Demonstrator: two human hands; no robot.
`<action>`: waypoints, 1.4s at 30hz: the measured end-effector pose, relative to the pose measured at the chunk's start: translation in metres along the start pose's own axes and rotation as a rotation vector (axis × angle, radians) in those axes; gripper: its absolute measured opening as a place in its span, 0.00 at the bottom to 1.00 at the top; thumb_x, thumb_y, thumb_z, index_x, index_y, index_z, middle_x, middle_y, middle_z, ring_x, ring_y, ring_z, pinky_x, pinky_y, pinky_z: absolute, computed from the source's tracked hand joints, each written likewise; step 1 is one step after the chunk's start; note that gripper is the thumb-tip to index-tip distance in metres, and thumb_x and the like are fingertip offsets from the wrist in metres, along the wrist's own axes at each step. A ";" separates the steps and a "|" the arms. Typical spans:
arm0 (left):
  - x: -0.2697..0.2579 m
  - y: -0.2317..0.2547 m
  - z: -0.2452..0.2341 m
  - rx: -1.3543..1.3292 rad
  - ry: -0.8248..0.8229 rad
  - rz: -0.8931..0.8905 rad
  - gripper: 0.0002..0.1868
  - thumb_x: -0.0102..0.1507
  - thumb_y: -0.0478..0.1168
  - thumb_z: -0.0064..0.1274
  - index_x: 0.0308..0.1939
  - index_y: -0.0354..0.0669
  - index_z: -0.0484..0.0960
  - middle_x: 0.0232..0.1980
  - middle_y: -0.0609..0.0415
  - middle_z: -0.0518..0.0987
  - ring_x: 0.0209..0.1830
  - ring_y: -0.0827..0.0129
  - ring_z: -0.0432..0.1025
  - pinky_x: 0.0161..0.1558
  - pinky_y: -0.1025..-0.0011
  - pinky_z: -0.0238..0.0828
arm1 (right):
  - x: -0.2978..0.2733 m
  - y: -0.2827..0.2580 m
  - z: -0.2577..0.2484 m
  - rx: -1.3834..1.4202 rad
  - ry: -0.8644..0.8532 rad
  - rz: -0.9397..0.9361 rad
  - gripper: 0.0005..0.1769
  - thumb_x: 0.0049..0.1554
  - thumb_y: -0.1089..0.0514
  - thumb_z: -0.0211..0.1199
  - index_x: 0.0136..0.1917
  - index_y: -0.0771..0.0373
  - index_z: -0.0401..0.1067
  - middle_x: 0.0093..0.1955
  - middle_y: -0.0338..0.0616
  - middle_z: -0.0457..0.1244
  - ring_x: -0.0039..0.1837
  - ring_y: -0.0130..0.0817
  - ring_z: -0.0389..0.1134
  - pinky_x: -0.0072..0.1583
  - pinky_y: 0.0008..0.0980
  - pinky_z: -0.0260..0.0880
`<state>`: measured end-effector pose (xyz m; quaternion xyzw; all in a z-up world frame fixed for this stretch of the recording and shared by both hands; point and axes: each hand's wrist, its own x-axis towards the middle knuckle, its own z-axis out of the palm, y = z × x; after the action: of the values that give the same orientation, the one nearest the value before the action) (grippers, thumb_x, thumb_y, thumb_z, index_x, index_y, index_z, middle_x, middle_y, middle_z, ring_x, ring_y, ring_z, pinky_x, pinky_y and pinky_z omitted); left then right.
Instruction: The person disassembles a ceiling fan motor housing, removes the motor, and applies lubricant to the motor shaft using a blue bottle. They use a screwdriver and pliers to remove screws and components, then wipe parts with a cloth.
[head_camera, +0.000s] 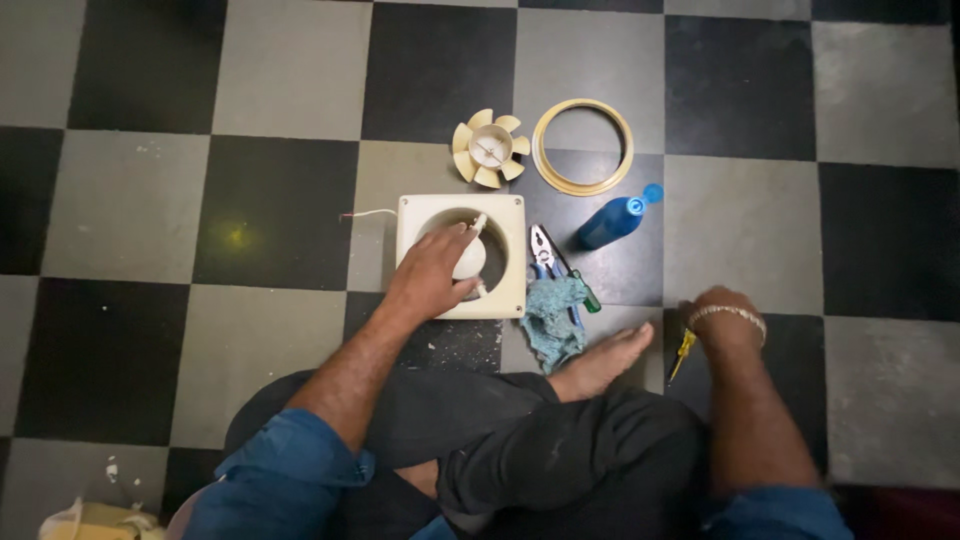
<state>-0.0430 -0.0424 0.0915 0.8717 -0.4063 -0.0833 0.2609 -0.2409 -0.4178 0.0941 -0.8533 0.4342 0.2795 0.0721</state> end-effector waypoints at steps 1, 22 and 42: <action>-0.001 -0.001 0.003 -0.003 -0.011 -0.014 0.41 0.55 0.45 0.67 0.70 0.41 0.69 0.72 0.40 0.68 0.71 0.45 0.62 0.70 0.54 0.58 | 0.004 0.010 0.009 0.053 -0.053 0.063 0.30 0.58 0.37 0.65 0.60 0.63 0.79 0.62 0.61 0.68 0.65 0.59 0.69 0.63 0.49 0.70; 0.002 -0.004 -0.006 0.058 -0.118 -0.226 0.40 0.54 0.43 0.69 0.70 0.49 0.70 0.69 0.47 0.70 0.65 0.52 0.70 0.62 0.59 0.70 | -0.106 -0.041 0.018 1.132 0.010 -0.340 0.16 0.60 0.55 0.62 0.59 0.63 0.70 0.40 0.51 0.70 0.36 0.34 0.71 0.37 0.35 0.73; -0.001 -0.005 -0.006 0.095 -0.080 -0.296 0.51 0.48 0.52 0.74 0.71 0.46 0.68 0.67 0.42 0.70 0.64 0.50 0.69 0.60 0.59 0.70 | -0.139 -0.192 0.138 1.105 0.408 -0.541 0.14 0.63 0.57 0.54 0.54 0.65 0.77 0.46 0.61 0.70 0.49 0.57 0.73 0.53 0.45 0.73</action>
<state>-0.0381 -0.0372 0.0936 0.9294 -0.2869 -0.1365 0.1879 -0.2133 -0.1523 0.0315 -0.8056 0.2888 -0.1809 0.4846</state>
